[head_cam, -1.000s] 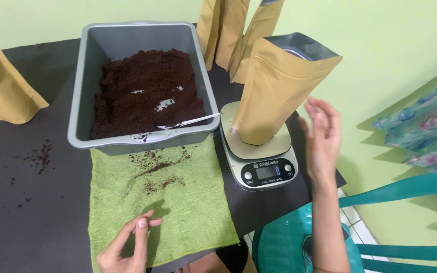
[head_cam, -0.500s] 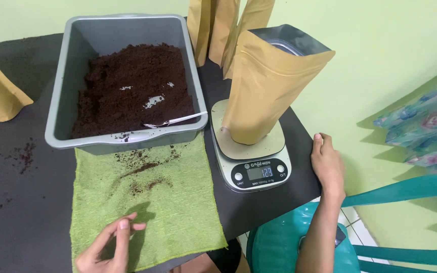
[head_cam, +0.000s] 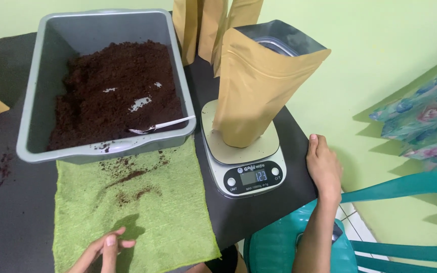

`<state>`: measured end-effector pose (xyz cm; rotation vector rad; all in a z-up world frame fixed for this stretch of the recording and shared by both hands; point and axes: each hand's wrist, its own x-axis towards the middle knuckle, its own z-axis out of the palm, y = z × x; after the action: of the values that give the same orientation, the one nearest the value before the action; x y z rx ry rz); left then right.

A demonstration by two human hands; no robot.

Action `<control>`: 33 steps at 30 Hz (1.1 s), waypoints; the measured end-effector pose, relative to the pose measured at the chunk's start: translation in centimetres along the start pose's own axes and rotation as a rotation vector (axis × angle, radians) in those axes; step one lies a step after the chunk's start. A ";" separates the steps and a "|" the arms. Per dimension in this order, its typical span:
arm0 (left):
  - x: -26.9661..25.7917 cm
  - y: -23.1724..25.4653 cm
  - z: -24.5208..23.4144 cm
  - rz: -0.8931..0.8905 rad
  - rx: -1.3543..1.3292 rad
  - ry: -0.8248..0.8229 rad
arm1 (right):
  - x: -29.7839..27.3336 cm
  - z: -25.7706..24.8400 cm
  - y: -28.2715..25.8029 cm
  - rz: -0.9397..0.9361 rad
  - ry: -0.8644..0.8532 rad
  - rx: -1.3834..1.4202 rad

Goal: Filling paper bags with ground coffee using a spoon and weighing them on a scale.

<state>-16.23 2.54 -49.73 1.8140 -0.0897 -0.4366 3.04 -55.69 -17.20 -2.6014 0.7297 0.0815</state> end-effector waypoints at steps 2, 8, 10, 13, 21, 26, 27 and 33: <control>-0.1 13.1 5.9 -0.058 0.070 0.394 | 0.1 0.1 0.0 0.002 0.001 -0.010; -2.3 19.2 8.4 -0.291 -0.025 0.790 | 0.1 0.0 -0.2 0.007 -0.011 -0.015; -2.6 15.4 7.2 -0.289 -0.062 0.745 | 0.0 0.0 -0.3 0.015 -0.016 -0.012; -2.8 12.4 6.2 -0.287 -0.191 0.580 | 0.1 0.0 -0.2 0.019 -0.008 -0.017; -2.1 20.2 9.1 -0.271 -0.033 0.817 | 0.9 0.6 1.4 -0.364 0.289 0.353; 2.2 9.2 4.6 -0.088 0.029 0.409 | -2.8 -2.2 -4.0 -0.664 0.315 0.727; 1.5 1.0 1.3 0.131 -0.026 -0.073 | -3.8 -2.8 -5.3 -0.731 0.167 0.846; -2.6 33.6 10.7 0.211 0.068 0.938 | -3.2 0.3 -8.9 -0.772 0.106 1.032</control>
<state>-16.76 -16.22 -19.75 1.8846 0.3539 0.5885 4.83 -47.21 -13.38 -1.7026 -0.2361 -0.5229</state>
